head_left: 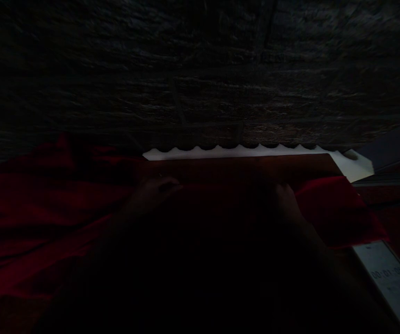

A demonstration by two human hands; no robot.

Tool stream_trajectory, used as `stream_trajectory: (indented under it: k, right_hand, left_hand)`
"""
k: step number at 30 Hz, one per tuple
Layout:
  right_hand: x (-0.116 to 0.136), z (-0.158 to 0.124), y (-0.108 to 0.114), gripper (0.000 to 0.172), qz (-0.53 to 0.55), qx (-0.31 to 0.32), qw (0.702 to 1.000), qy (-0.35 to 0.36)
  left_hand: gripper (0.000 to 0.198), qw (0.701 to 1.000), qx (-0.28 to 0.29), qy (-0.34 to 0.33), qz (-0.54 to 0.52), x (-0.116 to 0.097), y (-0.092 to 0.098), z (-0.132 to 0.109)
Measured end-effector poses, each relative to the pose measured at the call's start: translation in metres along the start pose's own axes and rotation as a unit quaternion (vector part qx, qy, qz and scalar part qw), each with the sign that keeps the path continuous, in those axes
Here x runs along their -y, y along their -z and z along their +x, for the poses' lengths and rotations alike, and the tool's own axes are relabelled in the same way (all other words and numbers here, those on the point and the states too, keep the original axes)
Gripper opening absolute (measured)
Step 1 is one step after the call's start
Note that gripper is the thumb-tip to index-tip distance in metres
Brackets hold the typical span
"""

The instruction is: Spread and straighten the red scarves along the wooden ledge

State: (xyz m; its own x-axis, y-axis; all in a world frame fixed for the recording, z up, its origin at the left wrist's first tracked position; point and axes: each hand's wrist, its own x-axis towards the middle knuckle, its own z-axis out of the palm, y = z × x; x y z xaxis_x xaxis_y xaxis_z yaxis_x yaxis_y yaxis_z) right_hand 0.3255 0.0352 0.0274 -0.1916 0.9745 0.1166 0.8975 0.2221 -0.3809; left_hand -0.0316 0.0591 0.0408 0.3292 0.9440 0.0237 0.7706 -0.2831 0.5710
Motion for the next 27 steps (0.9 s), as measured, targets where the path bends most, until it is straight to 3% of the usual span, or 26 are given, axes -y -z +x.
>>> stream_trajectory:
  k: [6, 8, 11, 13, 16, 18, 23, 27]
  right_hand:
    - [-0.001, 0.002, -0.005, 0.031, -0.001, -0.003, 1.0, -0.009]
    - [0.0, 0.003, -0.006, 0.032, 0.006, 0.001, 1.0, -0.017]
    - [0.0, 0.004, -0.007, 0.033, 0.009, 0.004, 1.0, -0.026]
    - [0.0, 0.004, -0.007, 0.033, 0.011, -0.001, 1.0, -0.029]
    - [0.0, 0.004, -0.008, 0.03, 0.012, -0.013, 0.999, -0.037]
    - [0.0, 0.004, -0.009, 0.029, 0.011, -0.018, 0.999, -0.04]
    - [-0.002, 0.003, -0.008, 0.029, 0.0, -0.011, 0.999, -0.033]
    - [-0.018, -0.002, 0.017, 0.026, -0.054, 0.058, 0.996, -0.041]
  left_hand:
    - [0.033, 0.997, 0.005, -0.006, 0.072, 0.0, 0.003, 0.002]
    - [0.029, 0.993, -0.016, -0.018, 0.119, -0.005, -0.001, 0.001]
    - [0.031, 0.977, -0.088, -0.071, 0.181, -0.027, -0.02, -0.004]
    - [0.038, 0.967, -0.103, -0.133, 0.19, -0.047, -0.039, -0.01]
    - [0.053, 0.954, -0.04, -0.231, 0.185, -0.071, -0.067, -0.019]
    - [0.063, 0.946, 0.004, -0.258, 0.198, -0.077, -0.08, -0.022]
    - [0.074, 0.951, 0.014, -0.221, 0.215, -0.068, -0.087, -0.019]
    - [0.08, 0.957, 0.022, -0.211, 0.198, -0.069, -0.082, -0.016]
